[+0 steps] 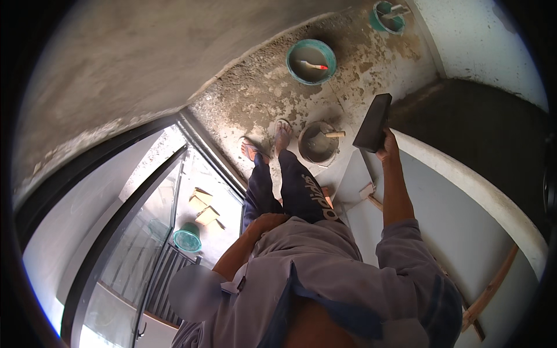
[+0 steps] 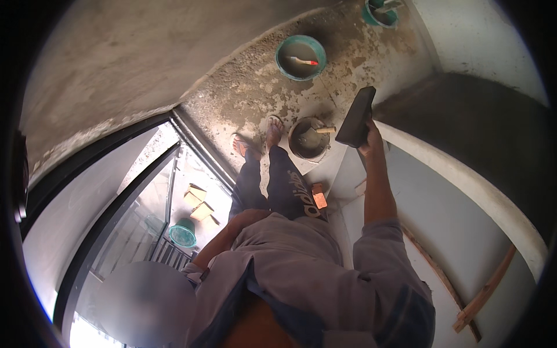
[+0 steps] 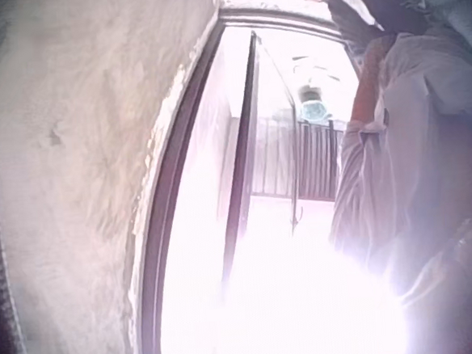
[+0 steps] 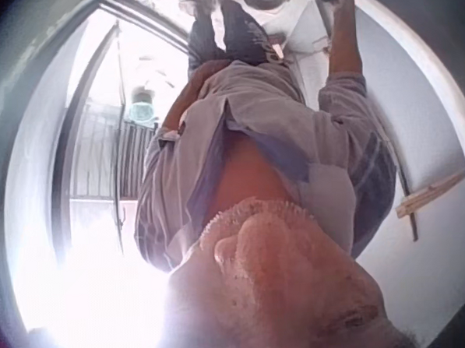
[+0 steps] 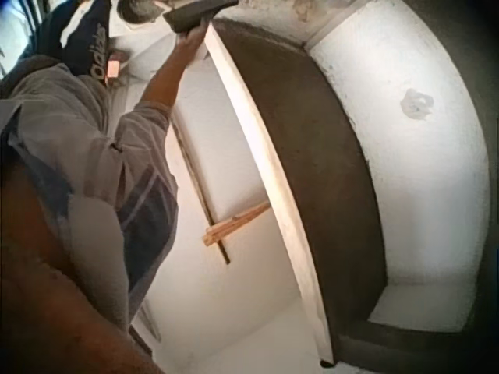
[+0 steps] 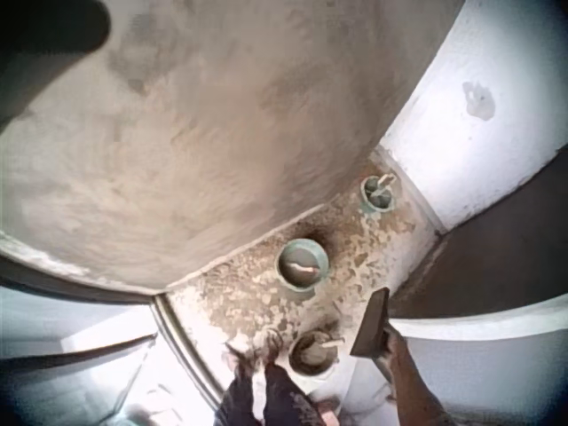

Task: The person smooths a freshly applied plaster surface on a wall using a hand float, dipping the tool into a bucket of water and applying pressure in circular and sweeping motions to create a uniform finish.

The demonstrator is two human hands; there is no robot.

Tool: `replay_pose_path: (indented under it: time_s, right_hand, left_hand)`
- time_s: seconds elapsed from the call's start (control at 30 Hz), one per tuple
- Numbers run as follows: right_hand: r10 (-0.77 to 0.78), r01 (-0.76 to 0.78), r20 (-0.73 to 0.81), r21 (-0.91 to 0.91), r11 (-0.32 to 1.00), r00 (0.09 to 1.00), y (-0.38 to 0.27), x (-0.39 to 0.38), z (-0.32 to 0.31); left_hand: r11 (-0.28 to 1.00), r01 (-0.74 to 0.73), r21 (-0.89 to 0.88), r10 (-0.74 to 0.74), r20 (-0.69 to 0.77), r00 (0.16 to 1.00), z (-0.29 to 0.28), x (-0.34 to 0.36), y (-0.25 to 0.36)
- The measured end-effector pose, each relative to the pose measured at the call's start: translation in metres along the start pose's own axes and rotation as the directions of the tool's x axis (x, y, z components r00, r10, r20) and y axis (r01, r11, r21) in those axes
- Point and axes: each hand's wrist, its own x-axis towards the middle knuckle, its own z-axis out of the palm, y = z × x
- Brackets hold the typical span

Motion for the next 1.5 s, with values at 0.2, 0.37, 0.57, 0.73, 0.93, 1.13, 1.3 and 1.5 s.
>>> replay_pose_path:
  time_s: [0.2, 0.37, 0.57, 0.73, 0.93, 1.13, 1.3, 1.5]
  right_hand:
    - [0.111, -0.094, -0.147, 0.116, 0.989, 0.983, 0.133, 0.055, -0.106]
    - [0.291, -0.233, -0.364, 0.194, 0.953, 0.885, 0.265, 0.076, -0.165]
    - [0.353, -0.295, -0.455, 0.197, 0.935, 0.818, 0.351, 0.156, -0.222]
    - [0.224, -0.174, -0.353, 0.168, 0.970, 0.908, 0.369, 0.169, -0.216]
    - [0.173, -0.081, -0.457, 0.215, 0.973, 0.872, 0.337, 0.170, -0.201]
    - [0.120, -0.058, -0.299, 0.207, 0.977, 0.947, 0.377, 0.191, -0.281]
    - [0.106, -0.060, -0.088, 0.417, 0.907, 0.990, 0.338, 0.170, -0.228]
    - [0.139, -0.077, -0.195, 0.292, 0.953, 0.971, 0.238, 0.199, -0.153]
  left_hand:
    - [0.970, 0.195, -0.147, -0.096, 0.507, 0.857, 0.011, 0.025, -0.027]
    - [0.956, 0.239, -0.169, -0.061, 0.684, 0.727, 0.036, 0.030, -0.068]
    - [0.905, 0.370, -0.208, -0.001, 0.870, 0.493, 0.020, 0.050, -0.096]
    - [0.800, 0.565, -0.201, -0.173, 0.825, 0.538, 0.008, 0.048, -0.090]
    - [0.991, 0.129, 0.037, -0.134, 0.269, 0.954, -0.061, 0.036, -0.087]
    - [0.973, 0.195, 0.124, -0.202, 0.041, 0.979, -0.077, 0.008, -0.106]
    - [0.961, 0.254, 0.111, -0.264, 0.088, 0.960, -0.066, 0.004, -0.086]
    - [0.975, 0.208, 0.077, -0.220, 0.224, 0.949, -0.051, 0.039, -0.053]
